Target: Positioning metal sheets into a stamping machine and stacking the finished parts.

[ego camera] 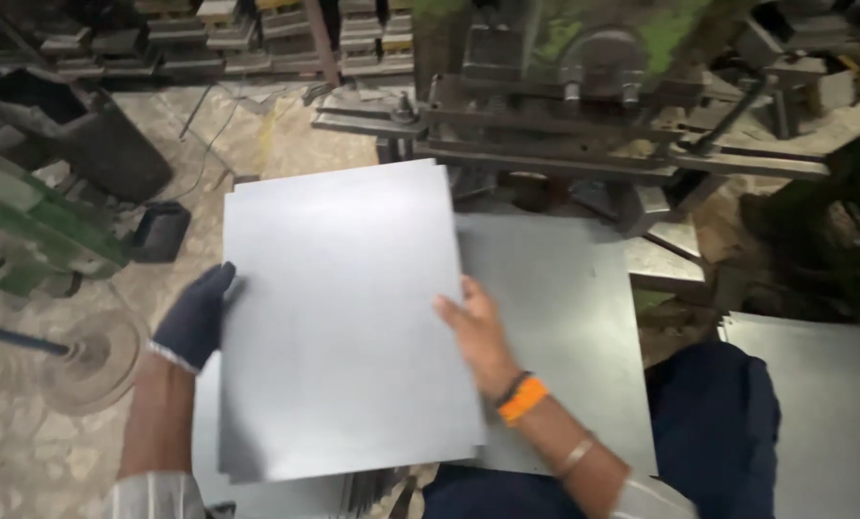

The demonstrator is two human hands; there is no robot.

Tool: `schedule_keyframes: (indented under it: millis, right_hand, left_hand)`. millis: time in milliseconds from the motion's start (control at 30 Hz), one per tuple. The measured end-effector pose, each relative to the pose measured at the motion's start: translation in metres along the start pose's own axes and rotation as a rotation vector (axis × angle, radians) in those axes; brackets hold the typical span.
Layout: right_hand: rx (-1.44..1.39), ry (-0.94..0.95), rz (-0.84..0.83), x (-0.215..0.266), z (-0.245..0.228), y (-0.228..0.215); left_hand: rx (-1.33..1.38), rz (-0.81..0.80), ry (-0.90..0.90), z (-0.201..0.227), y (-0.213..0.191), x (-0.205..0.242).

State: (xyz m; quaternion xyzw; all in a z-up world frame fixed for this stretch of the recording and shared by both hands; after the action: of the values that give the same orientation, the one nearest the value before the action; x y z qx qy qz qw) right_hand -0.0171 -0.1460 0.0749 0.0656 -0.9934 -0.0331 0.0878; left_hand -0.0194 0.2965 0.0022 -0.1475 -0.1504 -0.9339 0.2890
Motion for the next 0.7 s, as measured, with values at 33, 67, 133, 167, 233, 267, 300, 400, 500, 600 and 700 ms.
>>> schedule_keyframes:
  millis: [33, 67, 133, 167, 233, 267, 300, 400, 500, 600, 700]
  right_hand:
    - [-0.074, 0.016, 0.023, -0.008, 0.011, -0.028]
    - [-0.078, 0.008, 0.038, -0.004, 0.006, -0.052]
    - [-0.099, 0.042, 0.156, 0.004, -0.004, -0.102]
    - [-0.103, 0.029, 0.169, -0.003, 0.004, -0.128]
    - [-0.083, 0.035, 0.3, -0.01, 0.026, -0.183]
    - [-0.084, 0.033, 0.315, -0.007, 0.017, -0.19]
    - [-0.079, 0.007, 0.319, -0.004, 0.007, -0.198]
    - [-0.045, -0.032, 0.32, -0.017, 0.001, -0.23]
    - [-0.047, -0.019, 0.301, -0.037, 0.002, -0.253]
    - [-0.084, 0.006, 0.286, -0.055, -0.011, -0.262]
    - [-0.061, 0.038, 0.329, -0.095, 0.002, -0.28]
  left_hand:
    - [0.317, -0.177, 0.018, -0.006, 0.011, 0.009]
    - [0.313, -0.195, 0.018, -0.023, 0.028, 0.018]
    - [0.508, -0.252, -0.048, -0.058, 0.062, 0.036]
    - [0.506, -0.27, -0.045, -0.065, 0.091, 0.05]
    - [0.11, -0.196, -0.28, -0.091, 0.143, 0.086]
    - [0.104, -0.209, -0.285, -0.082, 0.165, 0.099]
    - [0.007, -0.297, -0.245, -0.074, 0.189, 0.112]
    - [-0.097, -0.395, -0.19, -0.068, 0.239, 0.117]
    - [-0.111, -0.408, -0.141, -0.068, 0.26, 0.105]
    - [0.028, -0.42, -0.114, -0.062, 0.274, 0.084]
    - [-0.056, -0.386, -0.082, -0.042, 0.294, 0.071]
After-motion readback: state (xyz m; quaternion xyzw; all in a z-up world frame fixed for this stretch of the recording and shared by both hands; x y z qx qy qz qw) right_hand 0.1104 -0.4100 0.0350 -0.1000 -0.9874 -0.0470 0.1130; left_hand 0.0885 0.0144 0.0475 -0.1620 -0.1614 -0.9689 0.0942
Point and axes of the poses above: each hand's wrist, its own x-axis away from the middle knuckle, its own y-axis out of the palm, z = x × y, the point moved 1 cm from there along -x, towards the middle knuckle, and after that the axes turned 13 degrees about x, right-handed, at the moved point
